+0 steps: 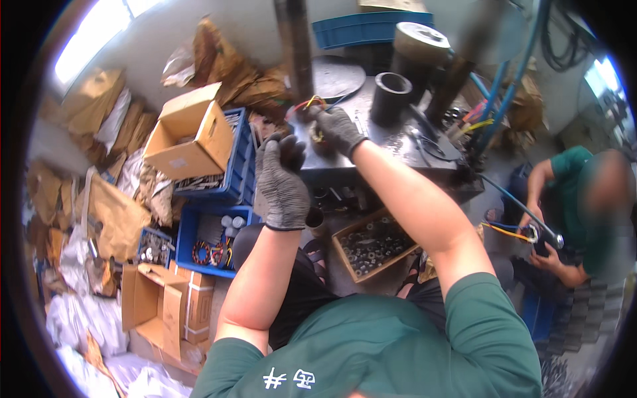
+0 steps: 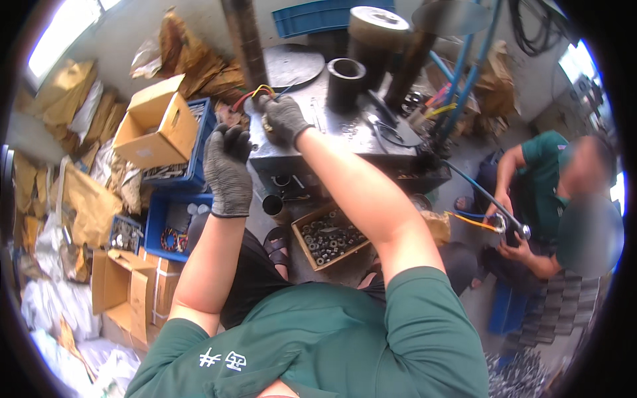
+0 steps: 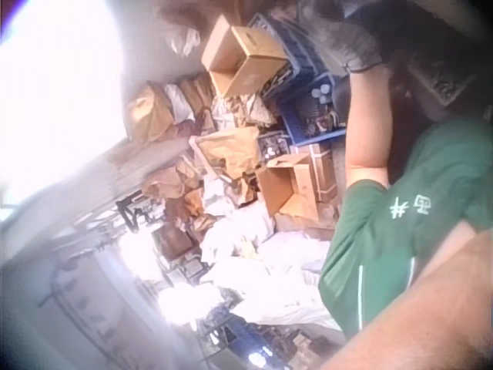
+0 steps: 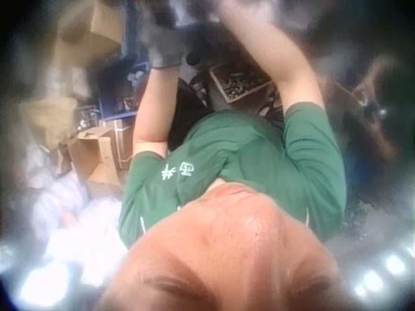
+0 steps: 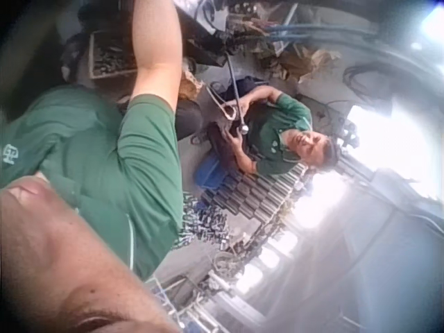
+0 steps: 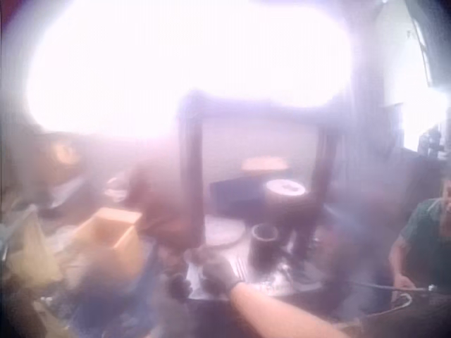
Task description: Assembling a motor and cylindrical component into a larger mechanical assembly using a press.
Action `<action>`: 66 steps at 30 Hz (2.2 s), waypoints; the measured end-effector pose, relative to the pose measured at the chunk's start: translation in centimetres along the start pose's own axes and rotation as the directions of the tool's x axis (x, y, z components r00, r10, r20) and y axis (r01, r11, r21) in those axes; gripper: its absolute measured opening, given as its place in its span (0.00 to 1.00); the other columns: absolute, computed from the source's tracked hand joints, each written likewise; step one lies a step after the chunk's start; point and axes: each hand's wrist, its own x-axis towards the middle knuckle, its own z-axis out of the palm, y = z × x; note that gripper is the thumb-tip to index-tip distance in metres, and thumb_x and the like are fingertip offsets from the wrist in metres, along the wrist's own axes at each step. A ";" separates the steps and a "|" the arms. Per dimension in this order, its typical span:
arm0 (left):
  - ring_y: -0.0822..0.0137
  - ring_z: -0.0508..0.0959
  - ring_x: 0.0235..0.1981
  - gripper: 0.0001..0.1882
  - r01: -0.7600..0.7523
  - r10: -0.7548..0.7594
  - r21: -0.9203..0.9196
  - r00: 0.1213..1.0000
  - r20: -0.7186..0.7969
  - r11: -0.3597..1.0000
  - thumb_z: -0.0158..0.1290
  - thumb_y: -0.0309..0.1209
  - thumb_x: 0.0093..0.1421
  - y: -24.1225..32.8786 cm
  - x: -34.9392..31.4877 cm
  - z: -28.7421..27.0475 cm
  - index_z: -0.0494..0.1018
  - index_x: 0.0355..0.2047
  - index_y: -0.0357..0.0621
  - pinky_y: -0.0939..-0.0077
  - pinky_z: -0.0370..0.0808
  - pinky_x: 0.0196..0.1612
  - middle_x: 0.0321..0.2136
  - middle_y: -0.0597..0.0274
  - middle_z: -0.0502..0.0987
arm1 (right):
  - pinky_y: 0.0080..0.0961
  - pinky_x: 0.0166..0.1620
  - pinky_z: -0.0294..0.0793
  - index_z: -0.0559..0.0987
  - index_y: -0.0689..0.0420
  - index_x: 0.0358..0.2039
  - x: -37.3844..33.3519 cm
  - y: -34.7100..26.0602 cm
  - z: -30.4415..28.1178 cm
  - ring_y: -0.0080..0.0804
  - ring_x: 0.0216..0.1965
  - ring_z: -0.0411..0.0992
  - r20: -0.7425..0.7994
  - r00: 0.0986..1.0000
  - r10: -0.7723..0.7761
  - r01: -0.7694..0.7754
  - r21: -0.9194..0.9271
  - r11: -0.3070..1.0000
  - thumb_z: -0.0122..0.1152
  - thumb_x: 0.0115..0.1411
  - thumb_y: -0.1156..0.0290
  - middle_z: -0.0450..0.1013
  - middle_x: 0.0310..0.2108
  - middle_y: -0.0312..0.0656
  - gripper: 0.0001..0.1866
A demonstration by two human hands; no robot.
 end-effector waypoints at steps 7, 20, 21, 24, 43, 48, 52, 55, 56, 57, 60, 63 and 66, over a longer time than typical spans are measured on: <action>0.62 0.81 0.42 0.15 0.025 -0.028 0.044 0.998 0.057 0.999 0.51 0.40 0.71 -1.3 0.7 0.6 0.76 0.51 0.46 0.68 0.77 0.46 0.41 0.60 0.82 | 0.34 0.45 0.80 0.80 0.60 0.36 -8.1 -5.9 -7.2 0.33 0.34 0.80 -0.066 0.996 0.055 -0.003 0.613 0.790 0.50 0.75 0.55 0.82 0.37 0.47 0.22; 0.56 0.78 0.47 0.23 0.188 -0.245 0.254 0.945 0.215 0.949 0.50 0.44 0.73 -5.6 -1.8 -1.3 0.69 0.60 0.41 0.59 0.75 0.54 0.47 0.50 0.79 | 0.40 0.49 0.78 0.77 0.60 0.38 -44.2 -8.6 -29.6 0.39 0.38 0.79 -0.680 0.725 -0.112 0.445 0.338 0.829 0.59 0.72 0.54 0.77 0.28 0.43 0.18; 0.56 0.79 0.47 0.22 0.164 -0.239 0.288 0.938 0.251 0.944 0.48 0.42 0.74 -5.7 -2.6 -1.2 0.69 0.60 0.41 0.59 0.76 0.55 0.47 0.49 0.79 | 0.38 0.47 0.78 0.77 0.60 0.39 -46.9 -8.5 -29.7 0.37 0.37 0.79 -0.772 0.634 -0.041 0.342 0.232 0.911 0.59 0.72 0.54 0.77 0.28 0.43 0.19; 0.57 0.81 0.47 0.20 0.092 -0.226 0.384 0.921 0.318 0.919 0.46 0.40 0.75 -7.3 -4.0 -0.6 0.68 0.61 0.41 0.62 0.78 0.53 0.47 0.49 0.79 | 0.30 0.43 0.79 0.78 0.61 0.39 -54.8 -2.0 -33.7 0.33 0.34 0.79 -0.894 0.447 0.031 0.197 0.133 0.971 0.58 0.72 0.52 0.78 0.27 0.42 0.21; 0.59 0.81 0.49 0.22 -0.226 -0.197 0.755 0.884 0.425 0.616 0.45 0.41 0.75 -10.0 -2.2 -3.7 0.69 0.61 0.39 0.63 0.80 0.54 0.48 0.50 0.80 | 0.44 0.53 0.75 0.82 0.71 0.45 -79.6 35.0 -43.5 0.58 0.52 0.79 -0.719 -0.559 0.413 -0.553 0.695 0.460 0.51 0.65 0.52 0.80 0.47 0.63 0.30; 0.61 0.81 0.48 0.21 -0.267 -0.261 0.762 0.830 0.493 0.589 0.47 0.41 0.75 -13.2 -4.2 -3.3 0.71 0.59 0.38 0.64 0.79 0.55 0.45 0.53 0.81 | 0.45 0.51 0.77 0.82 0.64 0.49 -87.6 39.5 -43.9 0.51 0.50 0.80 -0.595 -0.645 0.479 -0.399 0.797 0.453 0.53 0.65 0.49 0.81 0.49 0.55 0.29; 0.62 0.81 0.45 0.21 -0.344 -0.273 0.780 0.799 0.536 0.524 0.48 0.41 0.75 -12.1 -5.4 -2.5 0.70 0.60 0.41 0.65 0.78 0.53 0.44 0.54 0.82 | 0.48 0.51 0.78 0.78 0.62 0.56 -87.3 44.6 -42.2 0.47 0.49 0.80 -0.382 -0.586 0.715 0.182 0.797 0.575 0.53 0.66 0.53 0.78 0.53 0.52 0.28; 0.62 0.82 0.45 0.20 -0.357 -0.269 0.805 0.812 0.518 0.474 0.47 0.41 0.76 -10.9 -5.5 -2.5 0.70 0.60 0.42 0.64 0.78 0.54 0.44 0.54 0.82 | 0.52 0.55 0.75 0.76 0.56 0.57 -84.8 47.2 -40.2 0.44 0.50 0.78 -0.426 -0.478 0.768 0.326 0.726 0.605 0.52 0.68 0.53 0.78 0.52 0.47 0.25; 0.62 0.82 0.44 0.20 -0.340 -0.279 0.799 0.809 0.517 0.495 0.48 0.40 0.75 -12.2 -5.9 -2.4 0.70 0.60 0.42 0.65 0.78 0.53 0.44 0.55 0.82 | 0.52 0.55 0.75 0.76 0.56 0.57 -86.0 47.4 -40.9 0.44 0.50 0.78 -0.447 -0.492 0.748 0.317 0.708 0.631 0.52 0.68 0.53 0.78 0.52 0.47 0.25; 0.63 0.82 0.44 0.19 -0.319 -0.294 0.793 0.805 0.516 0.520 0.48 0.40 0.75 -13.7 -6.4 -2.4 0.71 0.59 0.41 0.66 0.78 0.52 0.43 0.55 0.82 | 0.52 0.56 0.74 0.76 0.53 0.56 -87.0 47.6 -41.8 0.43 0.51 0.76 -0.395 -0.585 0.708 0.329 0.683 0.652 0.52 0.68 0.53 0.78 0.52 0.45 0.23; 0.65 0.82 0.43 0.18 -0.370 -0.259 0.768 0.789 0.556 0.522 0.48 0.39 0.75 -14.3 -6.2 -1.9 0.72 0.58 0.41 0.68 0.79 0.50 0.41 0.57 0.82 | 0.51 0.59 0.69 0.76 0.47 0.55 -81.7 46.0 -40.1 0.39 0.55 0.72 -0.363 -0.324 0.873 0.432 0.764 0.479 0.54 0.67 0.53 0.79 0.49 0.38 0.20; 0.67 0.82 0.42 0.18 -0.418 -0.206 0.745 0.785 0.584 0.520 0.48 0.38 0.75 -12.6 -6.3 -1.5 0.72 0.57 0.40 0.69 0.80 0.49 0.39 0.58 0.82 | 0.43 0.54 0.73 0.76 0.50 0.53 -70.6 36.8 -39.8 0.37 0.49 0.75 -0.617 0.394 0.681 0.272 0.786 0.555 0.56 0.68 0.57 0.79 0.46 0.38 0.17; 0.66 0.82 0.43 0.18 -0.411 -0.198 0.729 0.783 0.590 0.547 0.47 0.37 0.76 -12.8 -7.7 0.1 0.71 0.58 0.39 0.68 0.79 0.52 0.40 0.57 0.81 | 0.33 0.48 0.79 0.77 0.61 0.55 -59.3 24.0 -41.4 0.37 0.46 0.78 -0.953 0.299 0.051 -0.094 0.024 0.995 0.69 0.61 0.68 0.79 0.47 0.44 0.23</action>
